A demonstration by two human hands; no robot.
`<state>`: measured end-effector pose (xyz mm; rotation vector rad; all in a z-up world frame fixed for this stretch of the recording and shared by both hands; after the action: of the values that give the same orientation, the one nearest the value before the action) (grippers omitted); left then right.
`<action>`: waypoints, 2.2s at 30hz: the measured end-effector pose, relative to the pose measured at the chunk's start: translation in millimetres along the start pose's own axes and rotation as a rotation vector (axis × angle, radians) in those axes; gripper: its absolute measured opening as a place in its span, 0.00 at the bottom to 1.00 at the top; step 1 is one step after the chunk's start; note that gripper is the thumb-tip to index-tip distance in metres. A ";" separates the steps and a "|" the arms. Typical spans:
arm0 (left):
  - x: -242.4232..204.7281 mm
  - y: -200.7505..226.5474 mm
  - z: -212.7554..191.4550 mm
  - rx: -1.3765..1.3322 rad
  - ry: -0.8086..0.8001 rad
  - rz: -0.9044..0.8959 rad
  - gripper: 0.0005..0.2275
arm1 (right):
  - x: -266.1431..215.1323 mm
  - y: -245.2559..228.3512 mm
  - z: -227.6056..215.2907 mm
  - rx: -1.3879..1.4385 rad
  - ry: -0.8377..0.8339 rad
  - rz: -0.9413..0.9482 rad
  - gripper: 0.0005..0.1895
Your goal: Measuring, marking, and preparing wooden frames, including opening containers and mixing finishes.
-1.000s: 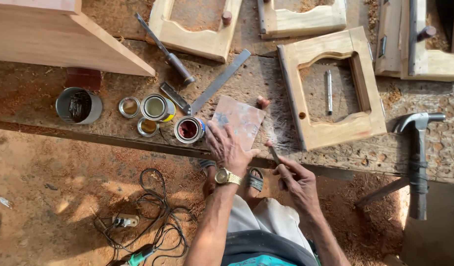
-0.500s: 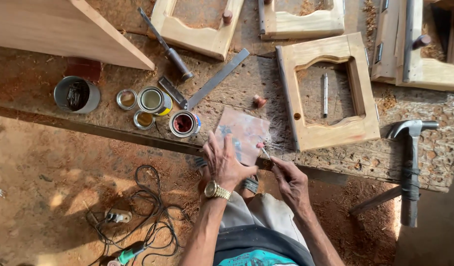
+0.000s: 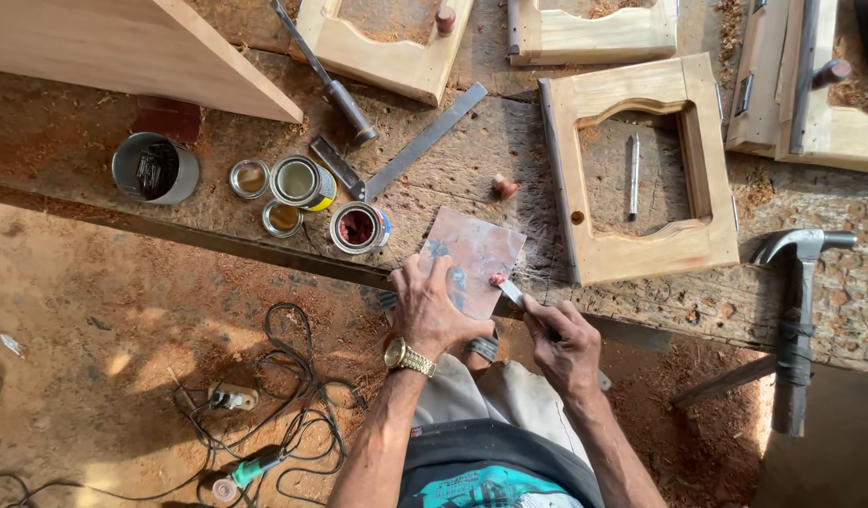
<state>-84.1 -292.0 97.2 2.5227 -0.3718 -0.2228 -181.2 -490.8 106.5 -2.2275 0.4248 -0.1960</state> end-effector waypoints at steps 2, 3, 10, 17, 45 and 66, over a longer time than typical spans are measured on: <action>4.3 -0.4 -2.1 -0.009 0.013 0.027 0.45 | 1.9 -8.6 -9.3 -0.041 0.028 -0.028 0.13; 6.5 0.1 -3.3 -0.019 0.016 0.046 0.46 | 2.7 -13.9 -14.4 -0.084 0.049 -0.047 0.12; 10.9 -9.7 2.7 -0.033 0.008 0.093 0.46 | 13.8 -36.1 -35.7 -0.247 -0.066 0.067 0.11; 13.5 -20.7 4.8 -0.100 0.019 0.128 0.47 | 13.6 -60.3 -29.9 -0.567 -0.057 -0.104 0.16; 15.9 -38.2 18.3 -0.199 -0.102 -0.026 0.47 | 9.4 -26.5 -11.2 -0.023 -0.089 0.111 0.16; 16.8 -27.4 -1.3 -0.380 -0.183 -0.179 0.48 | -57.5 96.3 75.7 0.145 -0.155 0.514 0.17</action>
<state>-62.0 -274.7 81.5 2.1641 -0.1541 -0.5429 -236.1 -472.2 -15.8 -1.9045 0.8486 0.2110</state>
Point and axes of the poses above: each hand's wrist, its own x-axis towards the middle knuckle, its own z-axis out of the palm, y = z × x, the point moved 8 cm from there along x, towards the middle knuckle, and after that the axes turned 8 degrees about z, right-handed, at the moved point
